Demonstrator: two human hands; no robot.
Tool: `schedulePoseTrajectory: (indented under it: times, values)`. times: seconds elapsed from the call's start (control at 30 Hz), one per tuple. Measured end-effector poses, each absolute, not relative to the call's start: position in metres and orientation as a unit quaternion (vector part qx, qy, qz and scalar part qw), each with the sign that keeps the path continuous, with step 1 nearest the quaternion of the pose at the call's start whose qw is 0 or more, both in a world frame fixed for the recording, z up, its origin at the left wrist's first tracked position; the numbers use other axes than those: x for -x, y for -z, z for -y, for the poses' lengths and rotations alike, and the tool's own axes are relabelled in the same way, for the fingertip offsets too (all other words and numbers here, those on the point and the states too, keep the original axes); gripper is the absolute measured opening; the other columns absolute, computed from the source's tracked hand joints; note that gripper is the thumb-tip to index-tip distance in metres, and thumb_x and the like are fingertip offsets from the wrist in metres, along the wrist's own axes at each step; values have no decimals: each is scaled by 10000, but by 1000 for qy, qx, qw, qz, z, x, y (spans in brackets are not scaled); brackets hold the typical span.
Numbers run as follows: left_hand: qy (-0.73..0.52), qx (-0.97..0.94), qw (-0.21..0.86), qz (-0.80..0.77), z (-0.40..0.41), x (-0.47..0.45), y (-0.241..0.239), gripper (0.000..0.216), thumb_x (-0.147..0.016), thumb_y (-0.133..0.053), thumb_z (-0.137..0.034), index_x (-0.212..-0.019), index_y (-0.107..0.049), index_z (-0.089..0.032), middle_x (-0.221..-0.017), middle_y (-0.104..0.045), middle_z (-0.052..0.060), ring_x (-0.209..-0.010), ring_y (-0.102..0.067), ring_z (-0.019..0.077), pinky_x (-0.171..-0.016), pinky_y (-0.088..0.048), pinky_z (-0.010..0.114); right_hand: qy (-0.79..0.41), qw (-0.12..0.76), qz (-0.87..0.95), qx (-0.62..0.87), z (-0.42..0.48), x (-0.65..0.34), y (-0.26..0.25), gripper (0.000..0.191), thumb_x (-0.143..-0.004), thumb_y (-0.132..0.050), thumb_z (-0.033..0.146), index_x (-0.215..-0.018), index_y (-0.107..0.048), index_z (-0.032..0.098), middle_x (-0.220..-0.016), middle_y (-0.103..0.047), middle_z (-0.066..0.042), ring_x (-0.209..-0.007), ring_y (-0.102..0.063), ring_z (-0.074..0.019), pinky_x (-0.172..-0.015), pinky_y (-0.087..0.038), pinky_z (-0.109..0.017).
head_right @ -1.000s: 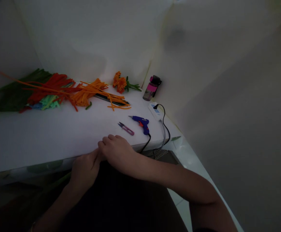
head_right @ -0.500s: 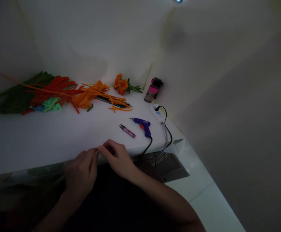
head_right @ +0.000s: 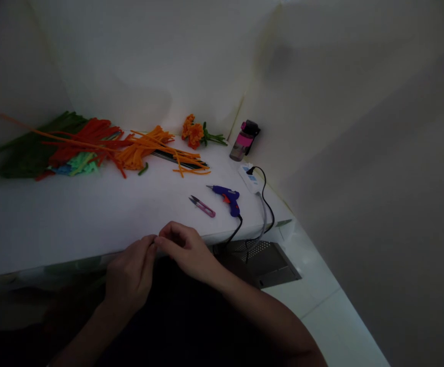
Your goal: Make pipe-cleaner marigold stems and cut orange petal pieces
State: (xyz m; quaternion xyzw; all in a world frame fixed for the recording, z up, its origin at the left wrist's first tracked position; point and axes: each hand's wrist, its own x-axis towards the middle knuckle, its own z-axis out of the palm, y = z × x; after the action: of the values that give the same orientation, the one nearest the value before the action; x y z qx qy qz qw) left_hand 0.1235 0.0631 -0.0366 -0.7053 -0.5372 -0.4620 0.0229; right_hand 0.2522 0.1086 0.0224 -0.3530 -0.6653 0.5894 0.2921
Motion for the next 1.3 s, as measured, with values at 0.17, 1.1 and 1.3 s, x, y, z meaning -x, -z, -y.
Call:
schedulePoseTrajectory:
  times: [0.17, 1.1, 1.3]
  values:
    - [475, 698, -74, 531, -61, -121, 37, 221, -911, -340, -171, -815, -538, -142, -632, -539, 31, -590, -514, 157, -570, -364, 269, -603, 281, 666, 339, -110, -257, -25, 182, -810, -563, 327, -775, -520, 154, -635, -440, 39, -559, -371, -81, -505, -289, -225]
    - [363, 372, -791, 324, -67, -104, 14, 333, -842, -477, -394, -634, -511, -137, -481, -309, -62, -396, -133, 43, -398, -66, 213, -421, 191, 863, 204, -129, -277, -35, 130, -877, -494, 259, -830, -548, 151, -734, -512, 0, -667, -470, -98, -625, -402, -226]
    - [429, 419, -724, 341, -66, -105, 19, 335, -886, -417, -368, -661, -521, -142, -468, -272, -62, -429, -191, 64, -434, -127, 226, -422, 215, 842, 260, -122, -275, -29, 162, -848, -538, 324, -845, -543, 162, -729, -524, 7, -640, -464, -96, -592, -398, -223]
